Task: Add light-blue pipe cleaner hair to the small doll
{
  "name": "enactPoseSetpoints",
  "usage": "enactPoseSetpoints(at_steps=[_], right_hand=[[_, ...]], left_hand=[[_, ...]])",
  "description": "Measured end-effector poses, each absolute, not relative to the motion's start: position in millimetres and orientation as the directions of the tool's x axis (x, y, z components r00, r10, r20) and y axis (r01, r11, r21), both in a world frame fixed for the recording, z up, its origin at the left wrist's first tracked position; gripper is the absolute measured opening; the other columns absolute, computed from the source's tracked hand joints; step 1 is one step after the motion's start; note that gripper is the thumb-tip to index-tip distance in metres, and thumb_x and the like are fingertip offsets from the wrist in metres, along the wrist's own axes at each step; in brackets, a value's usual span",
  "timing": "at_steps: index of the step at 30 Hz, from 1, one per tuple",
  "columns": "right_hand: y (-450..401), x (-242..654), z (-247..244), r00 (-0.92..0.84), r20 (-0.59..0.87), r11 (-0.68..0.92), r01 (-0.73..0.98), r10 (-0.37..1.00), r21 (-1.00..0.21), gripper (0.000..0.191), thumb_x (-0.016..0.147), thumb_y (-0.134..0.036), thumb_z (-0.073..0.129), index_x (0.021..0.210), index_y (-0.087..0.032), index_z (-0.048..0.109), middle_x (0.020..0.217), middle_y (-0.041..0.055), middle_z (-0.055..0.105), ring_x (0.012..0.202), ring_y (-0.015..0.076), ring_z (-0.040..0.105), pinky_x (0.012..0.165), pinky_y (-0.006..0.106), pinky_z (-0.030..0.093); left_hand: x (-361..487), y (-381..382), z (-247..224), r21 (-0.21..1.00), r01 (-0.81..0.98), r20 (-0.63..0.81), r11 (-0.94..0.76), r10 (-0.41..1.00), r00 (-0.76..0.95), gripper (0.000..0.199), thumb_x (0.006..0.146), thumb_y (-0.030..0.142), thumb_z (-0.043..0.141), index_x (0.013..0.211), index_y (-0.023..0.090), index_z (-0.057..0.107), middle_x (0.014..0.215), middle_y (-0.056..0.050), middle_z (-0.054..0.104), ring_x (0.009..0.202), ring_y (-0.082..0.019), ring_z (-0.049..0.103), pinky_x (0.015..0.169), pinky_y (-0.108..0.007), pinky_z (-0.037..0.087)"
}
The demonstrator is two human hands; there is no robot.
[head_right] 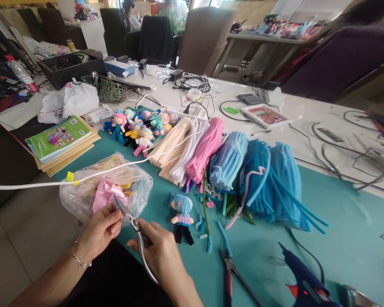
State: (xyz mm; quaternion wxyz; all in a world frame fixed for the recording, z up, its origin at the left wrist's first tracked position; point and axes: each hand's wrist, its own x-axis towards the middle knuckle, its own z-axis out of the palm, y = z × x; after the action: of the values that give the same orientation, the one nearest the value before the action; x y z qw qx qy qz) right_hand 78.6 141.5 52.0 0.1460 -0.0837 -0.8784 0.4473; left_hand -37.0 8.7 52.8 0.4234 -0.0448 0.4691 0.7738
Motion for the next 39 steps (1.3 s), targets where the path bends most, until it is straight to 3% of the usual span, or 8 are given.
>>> enactPoseSetpoints(at_steps=[4,9,16,32,39], right_hand=[[144.0,76.0,52.4,-0.948,0.158,0.551,0.022,0.277,-0.834,0.06,0.094,-0.065,0.052,0.106,-0.012,0.076,0.066,0.005,0.062,0.054,0.016,0.057,0.05,0.024,0.047],[148.0,74.7,54.3,-0.959,0.134,0.54,0.023,0.25,-0.842,0.067,0.09,-0.07,0.054,0.116,-0.011,0.073,0.069,0.0044,0.062,0.054,0.0161,0.055,0.05,0.025,0.046],[145.3,77.2,55.6,-0.965,0.125,0.584,0.035,0.231,-0.811,0.062,0.093,-0.066,0.054,0.12,-0.014,0.072,0.068,0.0024,0.058,0.052,0.0146,0.051,0.049,0.025,0.042],[142.3,76.5,53.1,-0.949,0.166,0.588,0.024,0.267,-0.808,0.053,0.094,-0.057,0.058,0.119,-0.014,0.074,0.068,0.0043,0.062,0.052,0.0142,0.054,0.049,0.023,0.046],[139.7,73.6,52.9,-0.948,0.159,0.573,0.03,0.275,-0.819,0.051,0.094,-0.059,0.057,0.107,-0.013,0.077,0.064,0.0039,0.062,0.052,0.0146,0.054,0.05,0.023,0.046]], left_hand=[[-36.8,9.3,55.3,0.68,-0.698,-0.485,-0.224,0.577,-0.657,0.05,0.051,0.045,0.096,0.064,0.015,0.058,0.055,0.005,0.055,0.039,-0.001,0.036,0.038,-0.018,0.024],[-38.3,8.7,59.1,0.673,-0.697,-0.495,-0.245,0.551,-0.672,0.05,0.049,0.044,0.097,0.065,0.013,0.061,0.061,0.002,0.061,0.039,-0.001,0.037,0.038,-0.017,0.024],[-38.5,8.2,56.9,0.666,-0.703,-0.475,-0.249,0.586,-0.657,0.046,0.054,0.043,0.096,0.064,0.014,0.062,0.049,0.006,0.05,0.038,-0.002,0.035,0.038,-0.018,0.025],[-36.3,7.4,58.2,0.64,-0.739,-0.484,-0.21,0.637,-0.6,0.047,0.055,0.046,0.094,0.066,0.014,0.061,0.054,0.006,0.05,0.04,-0.002,0.034,0.039,-0.018,0.025],[-36.6,6.3,59.3,0.63,-0.745,-0.498,-0.219,0.621,-0.605,0.046,0.055,0.045,0.095,0.066,0.014,0.063,0.057,0.004,0.055,0.041,-0.002,0.036,0.039,-0.018,0.027]])
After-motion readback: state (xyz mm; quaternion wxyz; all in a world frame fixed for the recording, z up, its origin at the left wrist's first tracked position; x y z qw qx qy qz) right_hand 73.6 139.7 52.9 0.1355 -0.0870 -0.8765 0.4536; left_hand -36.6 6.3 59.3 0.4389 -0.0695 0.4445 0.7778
